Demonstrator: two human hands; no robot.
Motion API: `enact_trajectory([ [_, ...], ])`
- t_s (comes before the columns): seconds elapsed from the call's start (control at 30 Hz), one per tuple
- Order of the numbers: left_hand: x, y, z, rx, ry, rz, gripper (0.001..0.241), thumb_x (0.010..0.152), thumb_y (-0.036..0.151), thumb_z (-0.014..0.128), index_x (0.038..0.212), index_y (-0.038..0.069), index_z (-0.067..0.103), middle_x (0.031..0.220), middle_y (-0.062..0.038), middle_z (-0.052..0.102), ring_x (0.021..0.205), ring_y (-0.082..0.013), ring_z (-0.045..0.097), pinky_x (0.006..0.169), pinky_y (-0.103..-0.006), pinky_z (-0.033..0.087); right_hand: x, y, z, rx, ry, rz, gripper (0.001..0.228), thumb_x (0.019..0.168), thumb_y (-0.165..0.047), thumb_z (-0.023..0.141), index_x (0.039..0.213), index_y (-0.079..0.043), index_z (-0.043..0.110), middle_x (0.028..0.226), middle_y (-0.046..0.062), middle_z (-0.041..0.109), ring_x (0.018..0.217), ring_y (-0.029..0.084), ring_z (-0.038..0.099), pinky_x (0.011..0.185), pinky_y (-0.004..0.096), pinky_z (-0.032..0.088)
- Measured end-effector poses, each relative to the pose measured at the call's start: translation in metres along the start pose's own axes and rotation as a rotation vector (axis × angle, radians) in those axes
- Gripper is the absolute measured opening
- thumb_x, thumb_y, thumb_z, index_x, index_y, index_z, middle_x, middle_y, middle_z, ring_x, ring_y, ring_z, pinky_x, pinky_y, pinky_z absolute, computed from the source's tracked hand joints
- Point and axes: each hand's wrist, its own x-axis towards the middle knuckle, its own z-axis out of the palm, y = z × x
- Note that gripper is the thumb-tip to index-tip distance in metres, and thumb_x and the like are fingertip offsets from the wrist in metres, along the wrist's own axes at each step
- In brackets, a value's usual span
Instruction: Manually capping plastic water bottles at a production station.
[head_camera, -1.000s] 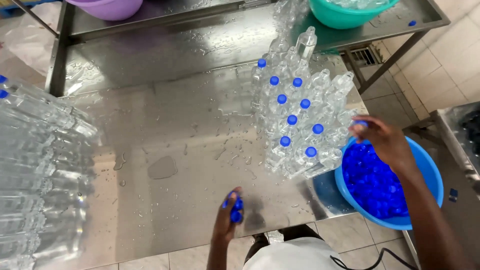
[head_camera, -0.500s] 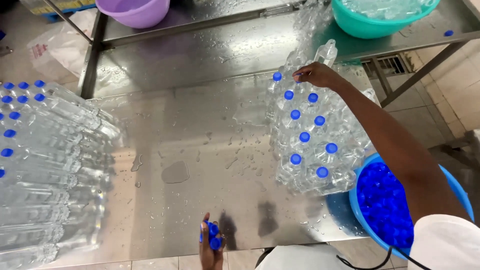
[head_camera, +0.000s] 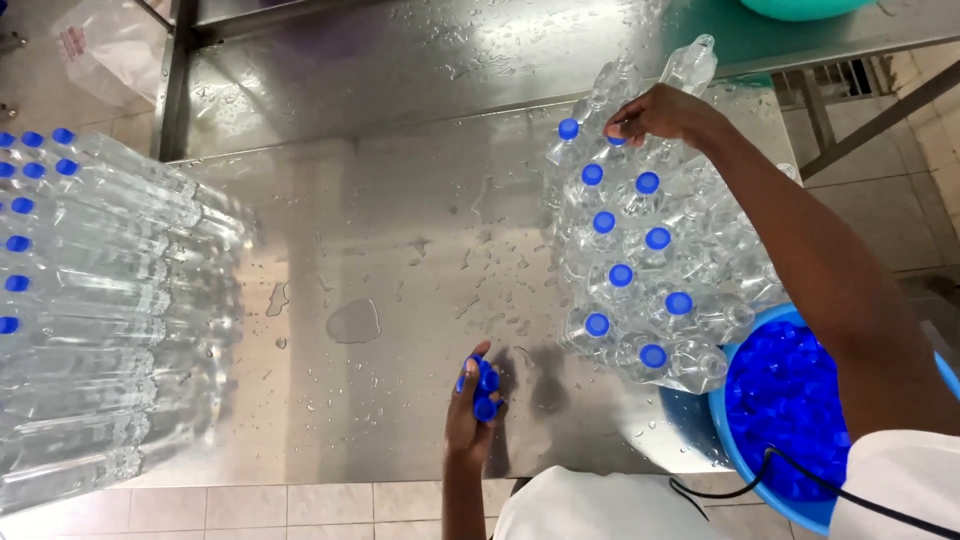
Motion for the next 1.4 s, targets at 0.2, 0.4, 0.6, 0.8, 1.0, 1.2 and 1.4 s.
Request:
enact_trajectory([
  [0.2,0.012,0.024,0.053,-0.014,-0.295,-0.112,0.062,0.100,0.054,0.069,0.145,0.013,0.057,0.102,0.001,0.061,0.065,-0.0026,0.053,0.046,-0.0175,0.037,-0.011,-0.009,0.014,-0.677,0.198,-0.026,0.065,0.101,-0.062,0.071,0.155,-0.027,0.067,0.132,0.021,0.077,0.135,0.046,0.064,0.097,0.058,0.052],
  [0.4,0.014,0.009,0.066,-0.072,-0.474,-0.136,0.056,0.113,0.045,0.058,0.151,0.005,0.049,0.109,-0.013,0.057,0.069,-0.0154,0.059,0.035,-0.0201,0.044,-0.195,-0.102,0.131,-0.192,-0.044,-0.840,0.030,0.106,-0.037,0.069,0.124,-0.017,0.080,0.124,0.011,0.076,0.123,0.041,0.069,0.103,0.051,0.055],
  [0.6,-0.019,0.039,0.085,0.042,-0.443,-0.223,0.089,0.094,0.061,0.069,0.162,0.010,0.044,0.098,0.003,0.054,0.064,-0.0035,0.049,0.042,-0.0178,0.034,-0.220,-0.100,0.172,-0.082,-0.582,-0.696,0.043,0.103,-0.042,0.069,0.138,-0.017,0.074,0.125,0.005,0.072,0.111,0.023,0.072,0.097,0.036,0.054],
  [0.8,-0.009,0.021,0.074,-0.036,-0.385,-0.219,0.070,0.103,0.051,0.065,0.158,0.011,0.051,0.102,-0.006,0.059,0.064,-0.0066,0.050,0.040,-0.0191,0.034,-0.198,-0.094,0.158,0.054,-0.440,-0.468,0.048,0.096,-0.039,0.075,0.141,-0.020,0.073,0.142,0.003,0.078,0.109,0.018,0.084,0.092,0.034,0.061],
  [1.0,-0.015,0.030,0.061,-0.087,-0.226,-0.150,0.079,0.097,0.050,0.071,0.162,0.011,0.048,0.101,-0.002,0.059,0.064,-0.0052,0.051,0.039,-0.0169,0.033,-0.118,-0.104,0.066,0.105,0.141,-0.303,0.044,0.104,-0.026,0.074,0.146,-0.016,0.067,0.136,0.015,0.072,0.101,0.025,0.074,0.067,0.028,0.063],
  [1.2,-0.022,0.024,0.022,-0.122,-0.034,-0.047,0.070,0.103,0.043,0.063,0.164,0.012,0.049,0.101,-0.006,0.063,0.064,-0.0064,0.054,0.038,-0.0178,0.040,-0.004,-0.040,-0.005,-0.386,0.278,-0.569,0.031,0.106,-0.017,0.083,0.126,0.003,0.071,0.109,0.019,0.078,0.092,0.032,0.075,0.085,0.046,0.059],
  [1.4,-0.015,0.019,0.002,-0.105,0.015,-0.028,0.068,0.103,0.045,0.062,0.163,0.015,0.050,0.103,-0.005,0.061,0.058,-0.0050,0.055,0.040,-0.0214,0.041,0.032,-0.017,-0.015,-0.798,0.182,-0.440,0.040,0.106,-0.041,0.079,0.133,-0.012,0.081,0.100,0.012,0.075,0.101,0.034,0.069,0.078,0.053,0.055],
])
